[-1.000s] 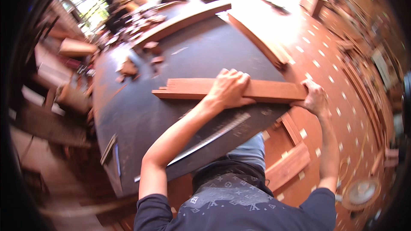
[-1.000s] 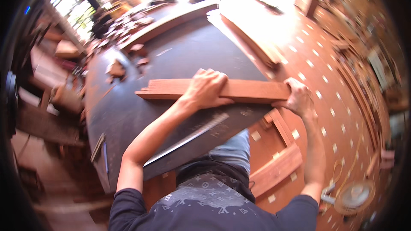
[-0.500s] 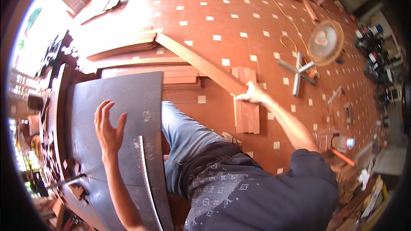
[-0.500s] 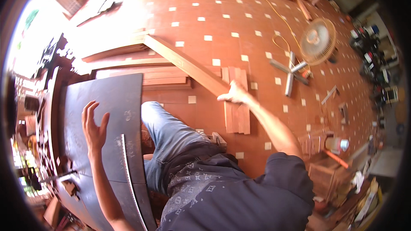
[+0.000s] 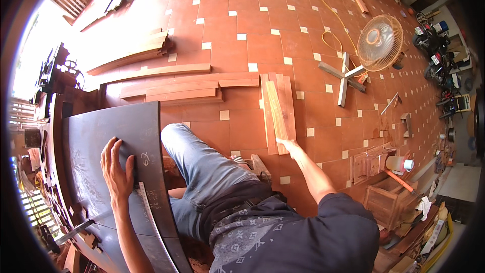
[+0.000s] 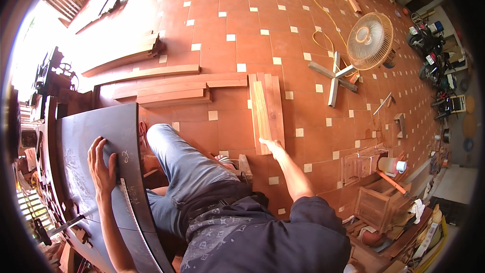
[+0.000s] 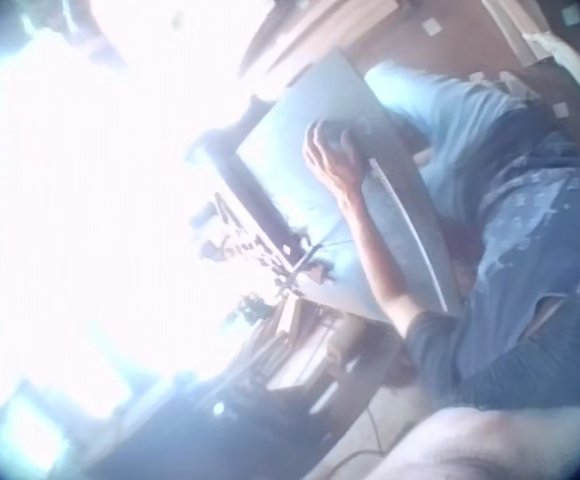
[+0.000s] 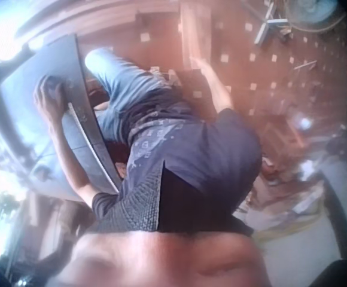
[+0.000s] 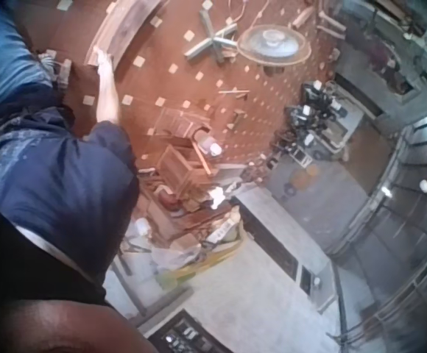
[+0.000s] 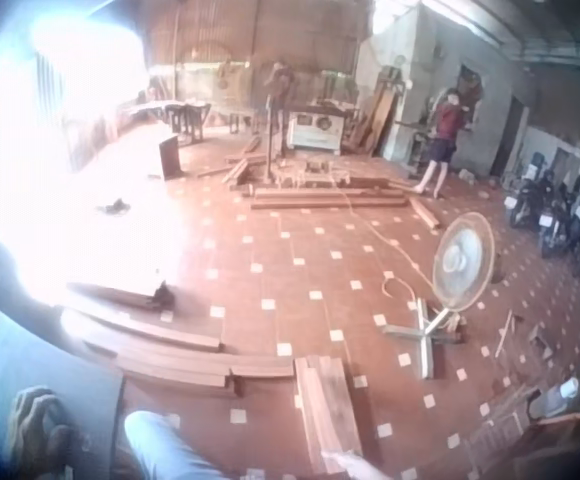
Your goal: The person measures and marks wooden planks with a ruler and pencil, then uses a band saw to cut notches and trim the ends. The cut pieces are placed on the floor.
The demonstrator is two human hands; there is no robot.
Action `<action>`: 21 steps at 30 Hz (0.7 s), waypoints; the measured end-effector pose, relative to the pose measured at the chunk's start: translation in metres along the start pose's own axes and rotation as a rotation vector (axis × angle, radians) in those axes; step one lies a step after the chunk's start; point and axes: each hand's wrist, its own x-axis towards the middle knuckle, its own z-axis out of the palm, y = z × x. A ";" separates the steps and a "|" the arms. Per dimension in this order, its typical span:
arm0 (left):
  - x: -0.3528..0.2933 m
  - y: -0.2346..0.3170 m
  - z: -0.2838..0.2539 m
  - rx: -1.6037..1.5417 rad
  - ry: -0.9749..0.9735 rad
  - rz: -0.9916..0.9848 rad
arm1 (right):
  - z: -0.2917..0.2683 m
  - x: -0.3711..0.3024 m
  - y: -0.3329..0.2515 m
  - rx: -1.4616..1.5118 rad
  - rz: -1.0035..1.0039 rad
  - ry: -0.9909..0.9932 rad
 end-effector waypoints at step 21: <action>-0.011 0.007 0.004 0.048 -0.022 -0.079 | -0.022 0.096 0.006 0.400 0.096 0.107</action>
